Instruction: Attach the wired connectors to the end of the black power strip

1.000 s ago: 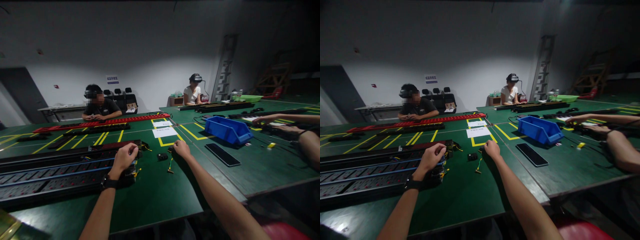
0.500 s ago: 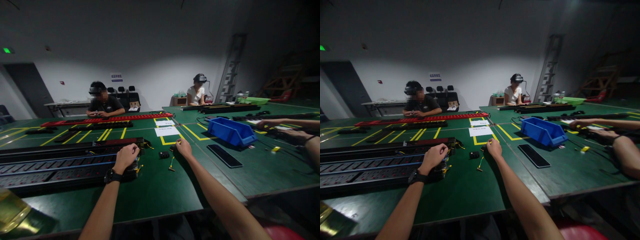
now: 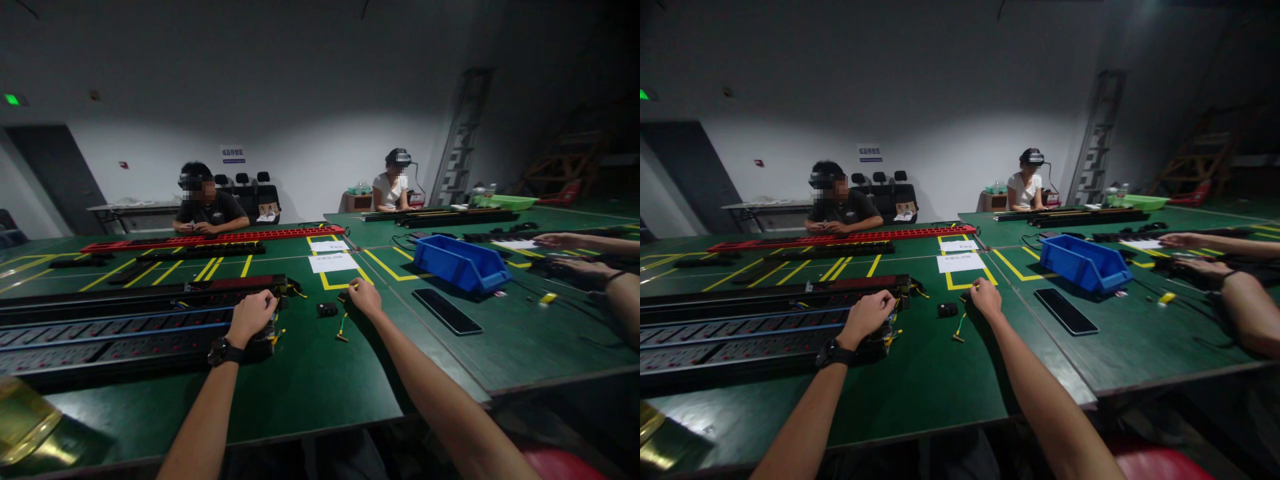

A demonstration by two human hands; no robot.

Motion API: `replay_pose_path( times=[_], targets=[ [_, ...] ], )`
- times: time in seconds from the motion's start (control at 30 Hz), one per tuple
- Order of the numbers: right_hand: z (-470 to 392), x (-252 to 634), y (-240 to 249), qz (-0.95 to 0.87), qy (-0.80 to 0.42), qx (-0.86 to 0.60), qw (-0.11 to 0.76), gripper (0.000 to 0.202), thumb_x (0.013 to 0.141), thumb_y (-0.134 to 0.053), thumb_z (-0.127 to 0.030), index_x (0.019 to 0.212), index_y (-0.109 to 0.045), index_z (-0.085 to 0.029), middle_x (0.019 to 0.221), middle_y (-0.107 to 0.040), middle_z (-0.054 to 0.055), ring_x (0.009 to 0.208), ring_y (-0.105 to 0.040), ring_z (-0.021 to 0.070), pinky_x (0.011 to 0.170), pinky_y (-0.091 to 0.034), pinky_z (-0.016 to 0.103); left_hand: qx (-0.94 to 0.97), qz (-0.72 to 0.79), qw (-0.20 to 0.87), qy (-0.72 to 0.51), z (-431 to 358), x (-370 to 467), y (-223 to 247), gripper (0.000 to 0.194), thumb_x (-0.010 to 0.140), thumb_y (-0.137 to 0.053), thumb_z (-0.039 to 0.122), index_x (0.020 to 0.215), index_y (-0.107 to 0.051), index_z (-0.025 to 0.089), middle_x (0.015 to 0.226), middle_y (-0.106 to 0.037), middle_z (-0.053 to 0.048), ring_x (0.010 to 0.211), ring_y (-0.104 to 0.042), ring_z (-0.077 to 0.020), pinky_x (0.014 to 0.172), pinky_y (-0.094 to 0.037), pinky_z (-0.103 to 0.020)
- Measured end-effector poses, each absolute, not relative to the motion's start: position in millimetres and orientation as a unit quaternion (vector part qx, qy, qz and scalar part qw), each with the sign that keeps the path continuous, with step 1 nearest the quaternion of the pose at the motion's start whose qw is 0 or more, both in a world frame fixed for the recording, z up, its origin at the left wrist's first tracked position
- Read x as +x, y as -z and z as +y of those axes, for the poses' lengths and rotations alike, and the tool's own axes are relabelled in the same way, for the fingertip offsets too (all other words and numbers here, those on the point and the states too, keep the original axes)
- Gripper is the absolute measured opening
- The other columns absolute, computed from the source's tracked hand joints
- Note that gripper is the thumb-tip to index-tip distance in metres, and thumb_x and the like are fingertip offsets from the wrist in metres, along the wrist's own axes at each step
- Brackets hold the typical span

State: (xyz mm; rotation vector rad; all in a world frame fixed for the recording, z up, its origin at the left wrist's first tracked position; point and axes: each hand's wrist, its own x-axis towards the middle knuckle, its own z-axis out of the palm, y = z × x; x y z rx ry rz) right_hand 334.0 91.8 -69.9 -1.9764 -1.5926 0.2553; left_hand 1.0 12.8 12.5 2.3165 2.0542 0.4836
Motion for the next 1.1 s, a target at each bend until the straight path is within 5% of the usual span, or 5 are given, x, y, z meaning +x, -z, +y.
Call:
replay_pose_path(
  times=[0.37,0.63,0.97,1.1],
  targets=[
    [89.8,282.0,41.9,-0.744,-0.046,-0.551,0.375,0.022,0.095,-0.055,-0.025,0.108,-0.071,-0.018,0.100,-0.070,0.007,0.092,-0.063,0.0179,0.084,-0.044,0.026,0.731,0.666,0.004,-0.147,16.7,0.9,-9.8,0.032,0.101,-0.043,0.047,0.098,-0.068,0.027,0.092,-0.077,-0.006,0.090,-0.074,-0.0267,0.076,-0.049,-0.031],
    [113.4,195.8,29.2,-0.756,-0.065,-0.596,0.263,0.020,0.097,-0.058,-0.023,0.109,-0.072,-0.017,0.110,-0.072,0.011,0.098,-0.065,0.0198,0.085,-0.045,0.026,0.731,0.668,-0.009,-0.137,14.4,2.4,-7.1,0.031,0.100,-0.044,0.045,0.095,-0.068,0.026,0.092,-0.078,-0.007,0.089,-0.075,-0.0267,0.077,-0.050,-0.032],
    [134.5,232.1,29.7,-0.771,0.036,-0.615,0.161,0.034,0.095,-0.045,-0.006,0.112,-0.074,-0.012,0.119,-0.069,0.021,0.114,-0.062,0.0286,0.091,-0.047,0.033,0.732,0.663,0.001,-0.153,15.1,0.8,-1.5,0.030,0.101,-0.044,0.046,0.101,-0.067,0.027,0.094,-0.077,-0.007,0.091,-0.074,-0.0277,0.079,-0.050,-0.033],
    [132.2,235.8,36.0,-0.797,0.033,-0.591,0.121,0.031,0.096,-0.048,-0.011,0.108,-0.076,-0.015,0.113,-0.072,0.018,0.109,-0.065,0.0272,0.087,-0.048,0.032,0.734,0.661,0.001,-0.159,14.2,0.9,-1.2,0.028,0.101,-0.044,0.044,0.102,-0.066,0.027,0.094,-0.077,-0.008,0.091,-0.074,-0.0289,0.078,-0.050,-0.035]
  ],
)
